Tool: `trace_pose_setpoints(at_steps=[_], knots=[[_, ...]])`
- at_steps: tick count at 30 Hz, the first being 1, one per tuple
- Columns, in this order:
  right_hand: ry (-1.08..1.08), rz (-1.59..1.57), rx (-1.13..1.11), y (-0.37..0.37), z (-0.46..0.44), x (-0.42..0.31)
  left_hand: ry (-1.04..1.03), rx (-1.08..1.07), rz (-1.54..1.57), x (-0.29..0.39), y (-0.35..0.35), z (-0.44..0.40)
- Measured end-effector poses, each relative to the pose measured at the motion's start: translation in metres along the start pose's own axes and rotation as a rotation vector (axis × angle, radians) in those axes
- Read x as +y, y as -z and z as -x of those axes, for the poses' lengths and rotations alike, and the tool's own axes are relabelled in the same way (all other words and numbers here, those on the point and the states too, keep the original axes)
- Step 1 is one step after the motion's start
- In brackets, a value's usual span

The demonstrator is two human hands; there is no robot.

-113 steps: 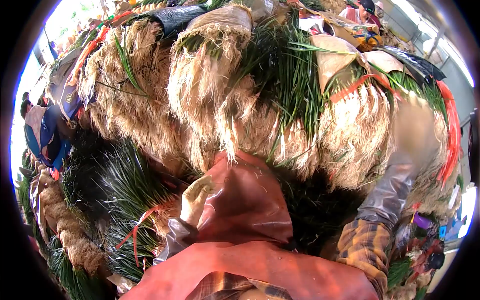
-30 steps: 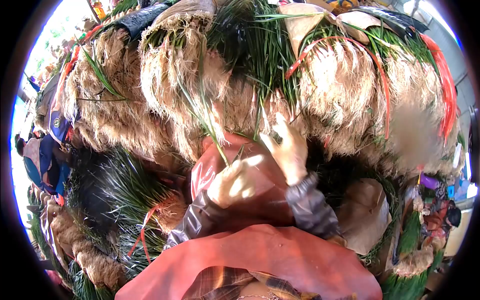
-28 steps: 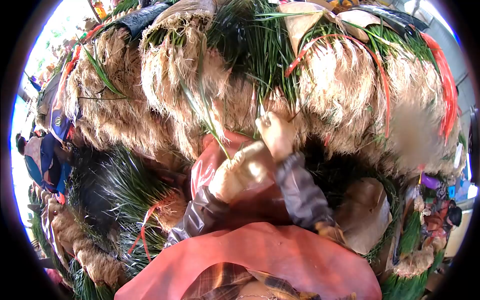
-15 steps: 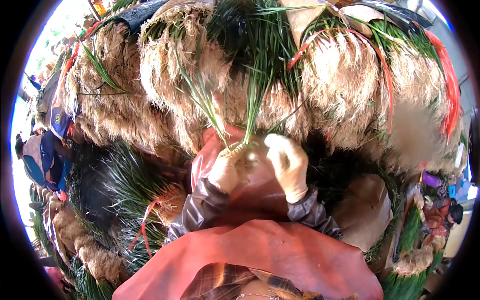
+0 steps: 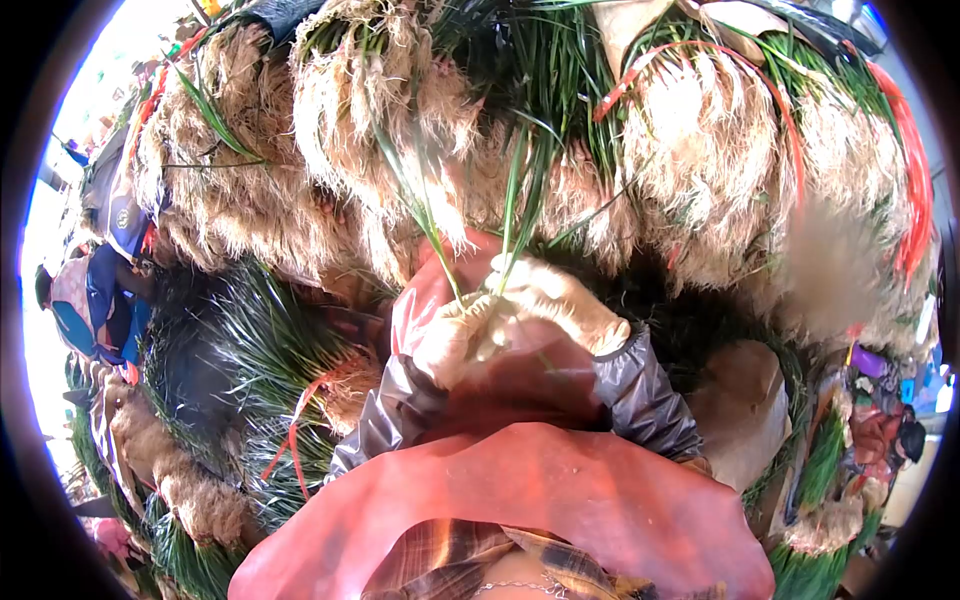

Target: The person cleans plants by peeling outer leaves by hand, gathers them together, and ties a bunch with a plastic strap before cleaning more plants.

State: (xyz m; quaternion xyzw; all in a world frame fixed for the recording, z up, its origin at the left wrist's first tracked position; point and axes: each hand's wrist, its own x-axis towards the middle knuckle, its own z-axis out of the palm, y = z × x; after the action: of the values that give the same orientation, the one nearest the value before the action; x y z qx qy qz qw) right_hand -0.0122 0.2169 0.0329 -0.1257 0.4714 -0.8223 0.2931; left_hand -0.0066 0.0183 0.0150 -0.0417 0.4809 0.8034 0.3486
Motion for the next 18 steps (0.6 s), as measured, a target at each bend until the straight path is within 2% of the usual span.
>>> trace_pose_setpoints(at_steps=[3, 4, 5, 6, 7, 9, 11, 12, 13, 15, 17, 18], knots=[[0.111, 0.602, 0.205, 0.004, -0.006, 0.016, -0.067, 0.089, 0.017, 0.004, -0.021, -0.001], [0.16, 0.789, 0.277, 0.006, -0.005, 0.016, -0.057, 0.135, -0.064, 0.005, -0.019, 0.003], [0.335, 1.191, 0.316, 0.011, -0.003, 0.013, -0.049, 0.182, -0.148, 0.008, -0.015, 0.006], [0.318, 1.391, 0.511, 0.024, -0.004, 0.022, -0.056, 0.142, -0.188, 0.009, -0.007, 0.006], [0.389, 1.31, 0.654, 0.028, -0.003, 0.013, -0.055, 0.147, -0.189, 0.008, -0.003, 0.008], [0.081, 1.097, 0.85, 0.05, 0.009, -0.016, -0.063, 0.078, -0.007, 0.003, 0.0, 0.013], [0.276, 0.896, 0.631, 0.058, 0.005, 0.003, -0.085, 0.12, -0.085, 0.004, -0.01, 0.012], [0.22, 0.633, 0.508, 0.048, 0.002, 0.018, -0.072, 0.175, -0.17, 0.003, -0.014, 0.009], [0.231, 0.734, 0.461, 0.03, 0.0, 0.02, -0.051, 0.227, -0.256, 0.0, -0.018, 0.008], [0.14, 0.985, 0.607, 0.001, -0.006, 0.022, -0.12, 0.212, -0.263, -0.014, -0.016, -0.001], [0.274, 1.224, 0.741, 0.004, -0.016, 0.04, -0.084, 0.282, -0.241, -0.015, -0.02, -0.001], [0.256, 1.277, 0.832, 0.008, -0.017, 0.042, -0.099, 0.299, -0.247, -0.024, -0.012, -0.006]])
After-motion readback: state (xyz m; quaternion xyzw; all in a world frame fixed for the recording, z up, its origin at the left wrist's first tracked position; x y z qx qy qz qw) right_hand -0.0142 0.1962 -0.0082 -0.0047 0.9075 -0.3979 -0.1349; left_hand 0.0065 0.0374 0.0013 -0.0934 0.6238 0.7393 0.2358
